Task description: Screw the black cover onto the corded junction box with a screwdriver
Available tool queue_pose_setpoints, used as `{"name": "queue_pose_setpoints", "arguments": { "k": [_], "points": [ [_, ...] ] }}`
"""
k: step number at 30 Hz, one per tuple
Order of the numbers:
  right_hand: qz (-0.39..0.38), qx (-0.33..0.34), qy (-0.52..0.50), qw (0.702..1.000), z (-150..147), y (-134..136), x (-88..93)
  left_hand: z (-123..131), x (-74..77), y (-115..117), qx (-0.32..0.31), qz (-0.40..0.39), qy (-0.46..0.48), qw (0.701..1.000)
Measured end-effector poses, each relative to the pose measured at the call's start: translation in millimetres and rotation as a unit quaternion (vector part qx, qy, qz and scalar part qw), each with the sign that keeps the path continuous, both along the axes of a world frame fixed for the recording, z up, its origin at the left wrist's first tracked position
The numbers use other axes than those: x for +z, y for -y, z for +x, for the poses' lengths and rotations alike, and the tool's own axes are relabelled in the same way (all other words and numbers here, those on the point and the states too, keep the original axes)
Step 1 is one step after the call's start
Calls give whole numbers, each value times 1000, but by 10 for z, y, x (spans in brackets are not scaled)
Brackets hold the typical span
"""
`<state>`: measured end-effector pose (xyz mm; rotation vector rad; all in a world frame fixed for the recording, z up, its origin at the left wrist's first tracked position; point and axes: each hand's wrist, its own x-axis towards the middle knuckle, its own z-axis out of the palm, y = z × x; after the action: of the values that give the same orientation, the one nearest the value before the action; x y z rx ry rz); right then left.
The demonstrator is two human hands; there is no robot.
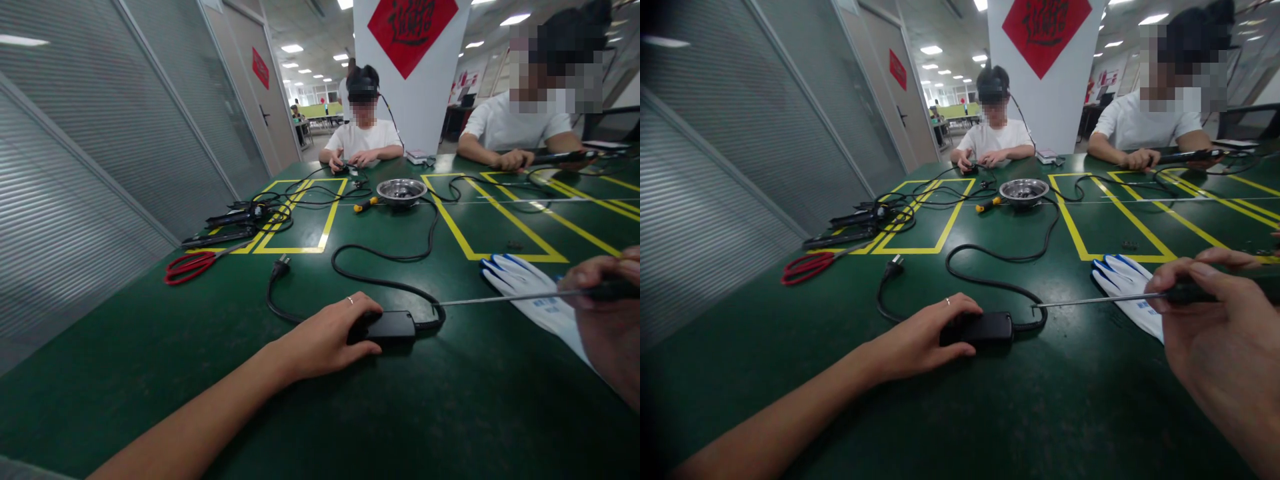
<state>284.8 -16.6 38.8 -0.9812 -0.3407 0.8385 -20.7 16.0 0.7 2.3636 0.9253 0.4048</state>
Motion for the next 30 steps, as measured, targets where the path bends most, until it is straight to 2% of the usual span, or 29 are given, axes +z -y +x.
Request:
{"name": "queue_pose_setpoints", "arguments": {
  "k": [2,6,13,17,30],
  "points": [
    [16,19,49,999,-65,-6,8,-15,4,-7,-7,-4,3,1000],
    [-72,70,35,994,-178,13,-24,-52,20,-53,-1,5,26,1000],
    [-113,147,51,981,-344,100,-274,-70,-41,-141,21,21,56,998],
    [-121,154,51,979,-335,105,-336,-84,-56,-147,12,22,58,998],
    [-132,148,37,979,-339,99,-317,-75,-30,-139,5,18,67,998]
  ]
}}
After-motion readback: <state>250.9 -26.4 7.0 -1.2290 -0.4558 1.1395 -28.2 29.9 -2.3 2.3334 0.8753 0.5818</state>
